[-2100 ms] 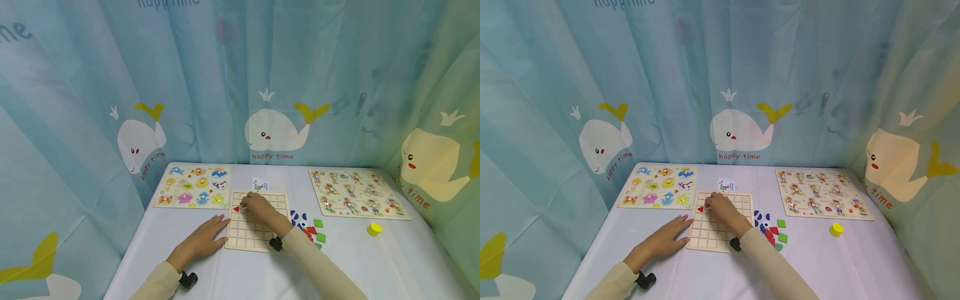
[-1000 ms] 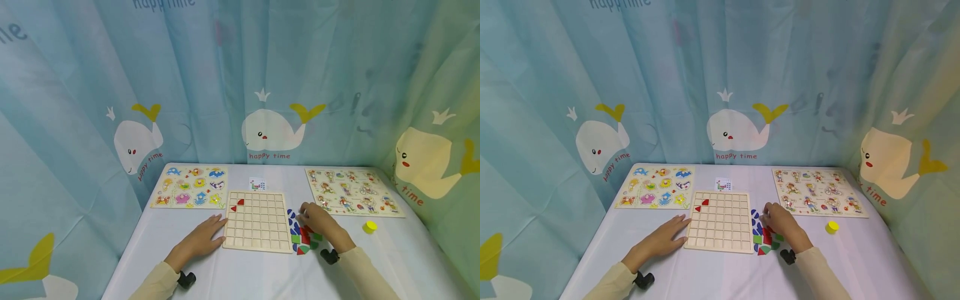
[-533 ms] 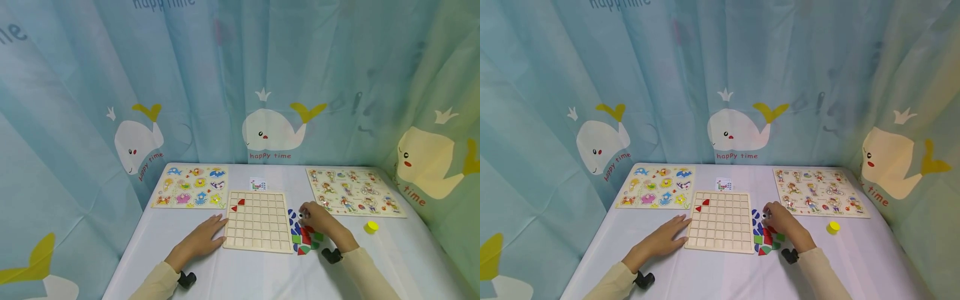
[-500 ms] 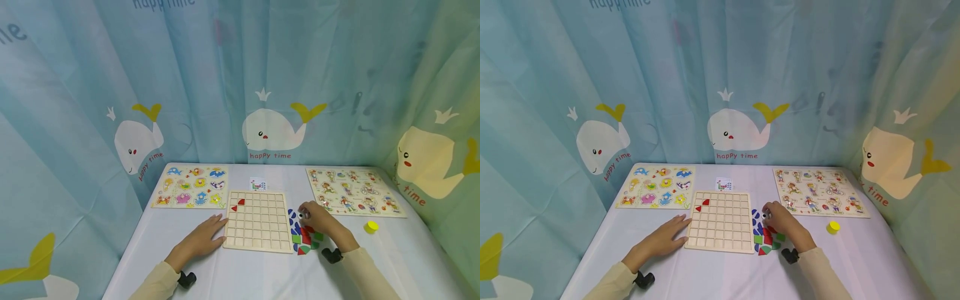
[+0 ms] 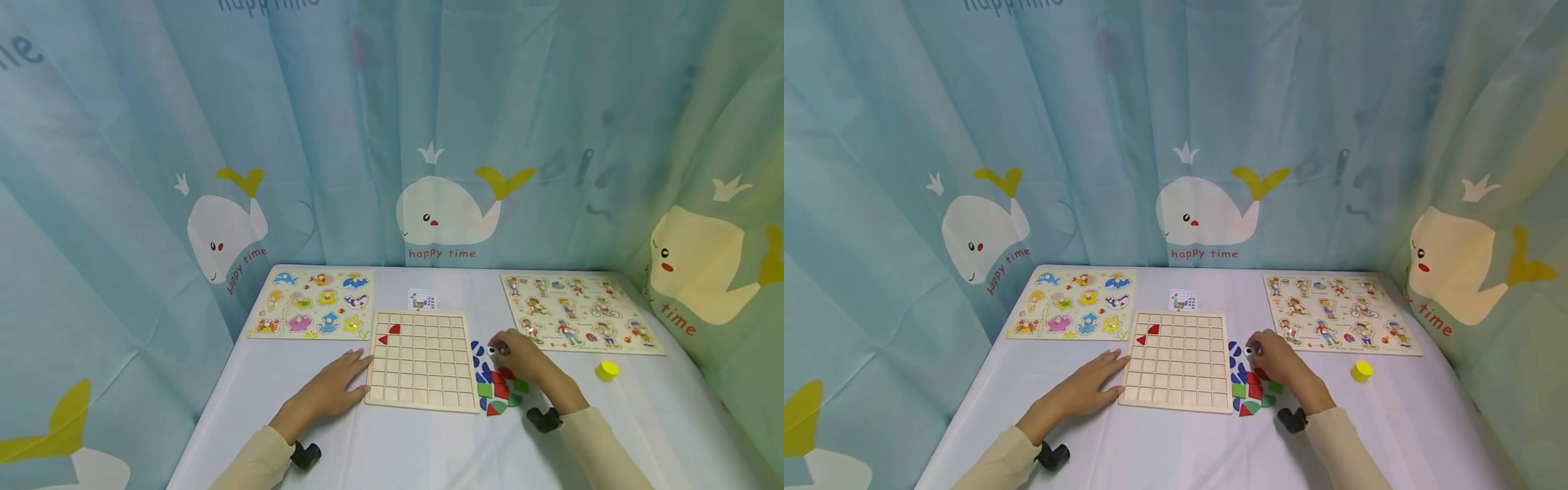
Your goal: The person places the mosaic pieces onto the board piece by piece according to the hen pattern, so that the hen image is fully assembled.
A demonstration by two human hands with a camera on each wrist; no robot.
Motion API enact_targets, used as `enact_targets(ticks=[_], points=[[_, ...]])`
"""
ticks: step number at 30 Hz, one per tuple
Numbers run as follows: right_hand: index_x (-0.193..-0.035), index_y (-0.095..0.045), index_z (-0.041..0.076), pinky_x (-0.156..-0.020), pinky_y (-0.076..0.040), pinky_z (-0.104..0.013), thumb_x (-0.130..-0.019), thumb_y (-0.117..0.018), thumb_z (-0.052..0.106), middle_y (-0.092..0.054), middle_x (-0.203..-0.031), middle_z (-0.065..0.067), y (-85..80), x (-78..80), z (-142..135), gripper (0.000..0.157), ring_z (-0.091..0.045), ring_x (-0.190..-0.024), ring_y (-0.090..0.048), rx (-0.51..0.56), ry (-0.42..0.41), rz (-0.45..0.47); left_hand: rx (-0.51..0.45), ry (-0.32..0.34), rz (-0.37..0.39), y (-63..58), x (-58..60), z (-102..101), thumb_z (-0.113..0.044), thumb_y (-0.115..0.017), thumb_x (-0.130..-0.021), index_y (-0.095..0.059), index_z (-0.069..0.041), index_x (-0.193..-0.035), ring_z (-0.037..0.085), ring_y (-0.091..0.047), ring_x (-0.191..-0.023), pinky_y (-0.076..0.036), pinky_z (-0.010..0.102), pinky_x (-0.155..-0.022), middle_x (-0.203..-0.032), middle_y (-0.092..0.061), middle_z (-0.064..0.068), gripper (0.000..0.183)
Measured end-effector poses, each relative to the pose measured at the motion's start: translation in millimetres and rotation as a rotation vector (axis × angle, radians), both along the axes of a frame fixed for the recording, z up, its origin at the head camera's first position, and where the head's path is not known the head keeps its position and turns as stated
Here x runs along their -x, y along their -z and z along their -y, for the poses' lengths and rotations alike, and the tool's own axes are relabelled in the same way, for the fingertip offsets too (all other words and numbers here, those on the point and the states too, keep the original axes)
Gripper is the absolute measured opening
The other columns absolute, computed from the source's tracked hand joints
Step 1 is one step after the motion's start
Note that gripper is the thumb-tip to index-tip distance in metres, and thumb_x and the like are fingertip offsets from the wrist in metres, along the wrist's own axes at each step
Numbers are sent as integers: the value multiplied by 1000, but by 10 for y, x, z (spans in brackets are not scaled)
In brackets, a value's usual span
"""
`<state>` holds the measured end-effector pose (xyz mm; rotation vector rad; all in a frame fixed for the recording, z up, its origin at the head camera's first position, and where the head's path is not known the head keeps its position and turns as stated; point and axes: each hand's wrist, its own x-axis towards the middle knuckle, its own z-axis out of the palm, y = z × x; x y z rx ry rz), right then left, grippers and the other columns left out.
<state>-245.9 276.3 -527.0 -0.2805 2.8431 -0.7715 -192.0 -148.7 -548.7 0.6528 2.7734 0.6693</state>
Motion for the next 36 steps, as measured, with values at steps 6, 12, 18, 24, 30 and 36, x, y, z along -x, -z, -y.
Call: enact_targets(ticks=[6,12,18,24,30,36], points=[[-123,-68,-3,-87,-62,-48,-99,-70,8,-67,-109,-13,-87,9,103,26,-26,-99,-66,27,18,-72,4,1,9,5,10,0,-39,-61,-106,-44,-17,-162,36,-30,-159,-31,58,-128,-171,-35,11,63],[-121,-68,-5,-86,-61,-45,-99,-72,8,-66,-112,-16,-132,81,296,26,-29,-101,-65,53,8,-153,5,-1,9,28,20,1,-40,-61,-106,-44,-18,-162,35,-29,-159,-31,57,-128,-171,-35,10,63],[-119,-67,-7,-84,-62,-44,-98,-71,2,-65,-112,-19,-153,134,589,24,-31,-101,-66,98,-27,-158,9,-7,10,35,17,-4,-41,-61,-106,-43,-20,-163,34,-29,-160,-31,57,-128,-172,-34,9,63],[-116,-68,-7,-87,-62,-42,-97,-72,-1,-65,-110,-17,-100,201,1005,21,-31,-101,-68,114,-60,-130,4,-14,18,19,3,1,-40,-62,-106,-44,-20,-163,35,-29,-160,-31,57,-128,-172,-34,9,63],[-115,-67,-4,-87,-61,-43,-95,-75,1,-66,-107,-15,33,255,1418,22,-30,-100,-68,129,-117,-165,5,-5,12,35,12,0,-41,-61,-106,-43,-20,-163,34,-30,-159,-31,57,-127,-172,-34,9,63],[-107,-69,3,-81,-60,-39,-95,-77,3,-63,-101,-9,78,266,1736,15,-21,-92,-64,97,-184,-202,5,-1,0,41,19,9,-40,-61,-106,-43,-20,-163,35,-31,-159,-32,57,-127,-171,-35,9,63]])
